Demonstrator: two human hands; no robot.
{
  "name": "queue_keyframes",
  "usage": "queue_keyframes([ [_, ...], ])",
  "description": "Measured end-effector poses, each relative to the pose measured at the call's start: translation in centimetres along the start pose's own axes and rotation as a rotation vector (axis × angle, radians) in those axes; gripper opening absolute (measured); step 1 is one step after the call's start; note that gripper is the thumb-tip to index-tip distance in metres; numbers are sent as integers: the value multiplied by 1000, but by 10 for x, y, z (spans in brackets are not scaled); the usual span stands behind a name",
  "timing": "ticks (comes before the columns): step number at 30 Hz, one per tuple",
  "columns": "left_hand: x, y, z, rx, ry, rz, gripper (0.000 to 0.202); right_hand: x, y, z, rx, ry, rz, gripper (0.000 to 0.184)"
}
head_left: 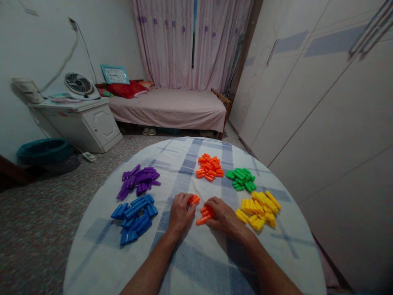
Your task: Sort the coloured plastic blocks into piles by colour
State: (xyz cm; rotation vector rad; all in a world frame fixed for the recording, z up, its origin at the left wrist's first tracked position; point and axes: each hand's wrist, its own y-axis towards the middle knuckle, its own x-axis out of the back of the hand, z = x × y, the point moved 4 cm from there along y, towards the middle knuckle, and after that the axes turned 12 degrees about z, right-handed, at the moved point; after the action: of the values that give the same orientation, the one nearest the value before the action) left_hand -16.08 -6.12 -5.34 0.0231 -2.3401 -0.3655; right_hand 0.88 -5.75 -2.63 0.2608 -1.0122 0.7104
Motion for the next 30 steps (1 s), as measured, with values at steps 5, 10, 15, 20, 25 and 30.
queue_keyframes([
  [5,3,0,5,68,-128,-52,22,12,-3,-2,-61,115,18,29],
  [10,6,1,5,112,-210,-55,24,42,13,-23,-112,167,-293,31],
  [15,6,1,2,91,-184,-30,22,61,51,-39,-180,-23,-491,32],
  [20,5,1,3,84,-195,-33,22,67,85,-34,-316,-217,-497,32],
  [25,6,1,3,97,-181,-28,22,68,103,-33,-380,-283,-460,32],
  [30,6,1,3,93,-173,-25,22,57,87,-25,-304,-227,-545,34],
])
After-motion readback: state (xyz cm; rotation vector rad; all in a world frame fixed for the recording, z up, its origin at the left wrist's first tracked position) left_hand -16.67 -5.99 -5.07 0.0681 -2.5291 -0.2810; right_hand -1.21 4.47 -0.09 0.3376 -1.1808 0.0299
